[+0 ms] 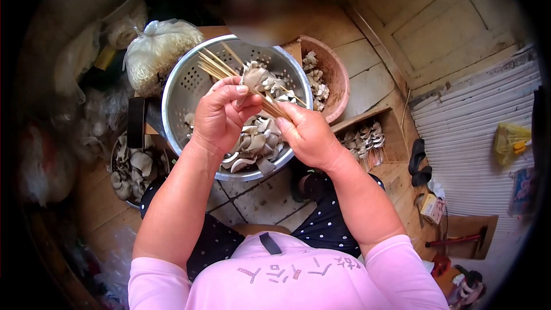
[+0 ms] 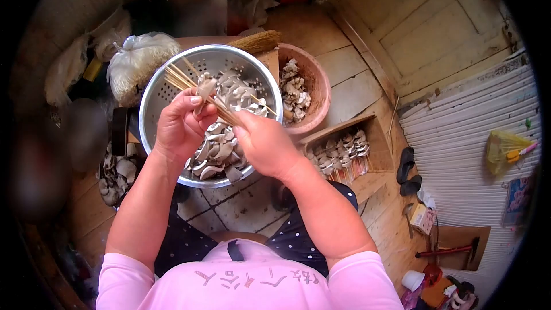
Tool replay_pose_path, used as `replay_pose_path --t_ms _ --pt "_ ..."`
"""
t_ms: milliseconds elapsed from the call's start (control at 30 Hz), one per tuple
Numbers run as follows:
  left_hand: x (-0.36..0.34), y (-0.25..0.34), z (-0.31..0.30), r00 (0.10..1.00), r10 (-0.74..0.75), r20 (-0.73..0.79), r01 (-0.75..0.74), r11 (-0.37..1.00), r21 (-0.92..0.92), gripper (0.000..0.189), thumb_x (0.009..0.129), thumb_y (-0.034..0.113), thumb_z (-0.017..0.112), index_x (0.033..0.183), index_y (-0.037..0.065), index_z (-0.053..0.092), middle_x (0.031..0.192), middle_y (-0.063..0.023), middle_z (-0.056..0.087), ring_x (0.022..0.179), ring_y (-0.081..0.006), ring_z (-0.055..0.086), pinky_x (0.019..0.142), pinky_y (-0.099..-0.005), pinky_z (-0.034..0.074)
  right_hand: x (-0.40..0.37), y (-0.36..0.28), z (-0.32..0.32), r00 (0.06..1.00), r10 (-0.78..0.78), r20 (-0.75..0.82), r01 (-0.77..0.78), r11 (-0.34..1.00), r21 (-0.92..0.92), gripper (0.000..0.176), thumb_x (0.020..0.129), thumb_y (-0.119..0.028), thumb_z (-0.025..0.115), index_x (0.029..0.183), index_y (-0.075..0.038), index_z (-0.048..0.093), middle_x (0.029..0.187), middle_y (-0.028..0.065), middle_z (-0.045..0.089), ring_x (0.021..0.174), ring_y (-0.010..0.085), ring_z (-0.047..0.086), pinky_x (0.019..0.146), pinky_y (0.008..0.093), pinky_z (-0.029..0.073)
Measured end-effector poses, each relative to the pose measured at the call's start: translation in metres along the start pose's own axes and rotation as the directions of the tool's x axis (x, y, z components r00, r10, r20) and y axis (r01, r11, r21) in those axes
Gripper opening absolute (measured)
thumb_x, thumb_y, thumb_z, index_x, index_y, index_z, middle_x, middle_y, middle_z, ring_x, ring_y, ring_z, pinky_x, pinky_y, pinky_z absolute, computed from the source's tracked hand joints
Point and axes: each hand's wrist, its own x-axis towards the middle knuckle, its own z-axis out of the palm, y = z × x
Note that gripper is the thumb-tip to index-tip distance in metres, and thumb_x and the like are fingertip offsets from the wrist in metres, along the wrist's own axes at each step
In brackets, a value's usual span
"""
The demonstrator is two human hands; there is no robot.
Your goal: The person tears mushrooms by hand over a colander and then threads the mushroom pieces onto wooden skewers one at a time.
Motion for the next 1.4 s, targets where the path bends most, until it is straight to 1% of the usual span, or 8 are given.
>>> replay_pose_path --t_ms 100,167,233,367,567,800,967,1400 --pt "0.001 0.005 -0.001 0.997 0.026 -0.075 -0.019 0.996 0.088 0.026 0.077 0.002 0.064 0.101 0.003 0.055 0.090 -0.0108 0.064 0.081 -0.0248 0.068 0.070 -0.0346 0.057 0.002 -0.001 -0.015 0.993 0.113 -0.041 -0.113 0.994 -0.009 0.024 0.090 -0.018 0.052 0.108 -0.004 0.058 0.084 0.0228 0.063 0.082 0.0418 0.061 0.074 0.0466 0.048" --pt "0.001 0.011 -0.003 0.973 0.056 -0.225 -0.017 0.985 0.171 0.027 0.078 0.006 0.063 0.103 0.005 0.054 0.097 -0.0099 0.063 0.086 -0.0235 0.067 0.073 -0.0322 0.056 0.003 0.016 -0.020 0.993 0.057 -0.102 -0.066 0.994 -0.088 0.022 0.090 -0.019 0.052 0.104 -0.004 0.058 0.084 0.0233 0.063 0.082 0.0413 0.061 0.074 0.0459 0.048" --pt "0.005 0.015 -0.012 0.956 0.084 -0.280 -0.039 0.986 0.161 0.027 0.078 0.008 0.064 0.104 0.006 0.056 0.097 -0.0092 0.064 0.085 -0.0222 0.066 0.071 -0.0310 0.056 0.004 0.025 -0.030 0.985 0.170 0.012 -0.166 0.971 -0.172 0.020 0.090 -0.019 0.052 0.101 -0.003 0.058 0.084 0.0237 0.063 0.082 0.0412 0.061 0.074 0.0461 0.048" --pt "0.003 0.022 -0.016 0.961 0.087 -0.261 -0.051 0.988 0.143 0.024 0.079 0.009 0.065 0.103 0.006 0.059 0.095 -0.0079 0.065 0.080 -0.0193 0.065 0.069 -0.0298 0.056 0.003 0.049 -0.031 0.970 0.209 0.128 -0.157 0.929 -0.334 0.019 0.090 -0.018 0.051 0.099 -0.004 0.059 0.087 0.0217 0.064 0.085 0.0394 0.062 0.076 0.0464 0.048" --pt "0.005 0.022 -0.019 0.968 0.068 -0.243 -0.037 0.991 0.129 0.023 0.081 0.009 0.064 0.103 0.005 0.060 0.093 -0.0071 0.066 0.076 -0.0166 0.064 0.064 -0.0277 0.055 0.007 0.066 -0.015 0.978 0.182 0.103 -0.085 0.795 -0.600 0.016 0.084 -0.014 0.052 0.089 -0.004 0.064 0.086 0.0189 0.065 0.086 0.0360 0.064 0.076 0.0463 0.050" --pt "0.003 0.024 -0.011 0.961 0.094 -0.259 -0.057 0.987 0.147 0.025 0.080 0.007 0.065 0.103 0.005 0.057 0.088 -0.0053 0.063 0.070 -0.0169 0.064 0.061 -0.0272 0.055 0.002 0.060 -0.006 0.996 -0.030 -0.087 -0.031 0.776 -0.630 0.014 0.077 -0.012 0.054 0.080 -0.004 0.065 0.083 0.0190 0.064 0.082 0.0366 0.064 0.073 0.0472 0.051" --pt "0.001 0.023 -0.010 0.964 0.081 -0.252 -0.041 0.986 0.161 0.025 0.080 0.008 0.065 0.104 0.005 0.057 0.088 -0.0059 0.063 0.069 -0.0166 0.064 0.061 -0.0271 0.055 0.009 0.060 -0.010 0.981 0.193 -0.012 -0.159 0.773 -0.614 0.017 0.076 -0.018 0.065 0.087 -0.007 0.069 0.086 0.0170 0.064 0.085 0.0352 0.063 0.076 0.0452 0.050" --pt "0.003 0.018 -0.009 0.957 0.075 -0.281 0.000 0.966 0.259 0.022 0.090 0.015 0.061 0.107 0.002 0.056 0.091 -0.0087 0.065 0.071 -0.0146 0.064 0.061 -0.0261 0.054 0.012 0.050 -0.020 0.937 0.346 -0.050 -0.334 0.844 -0.420 0.021 0.080 -0.024 0.064 0.087 -0.006 0.071 0.085 0.0164 0.068 0.076 0.0329 0.065 0.072 0.0398 0.051"
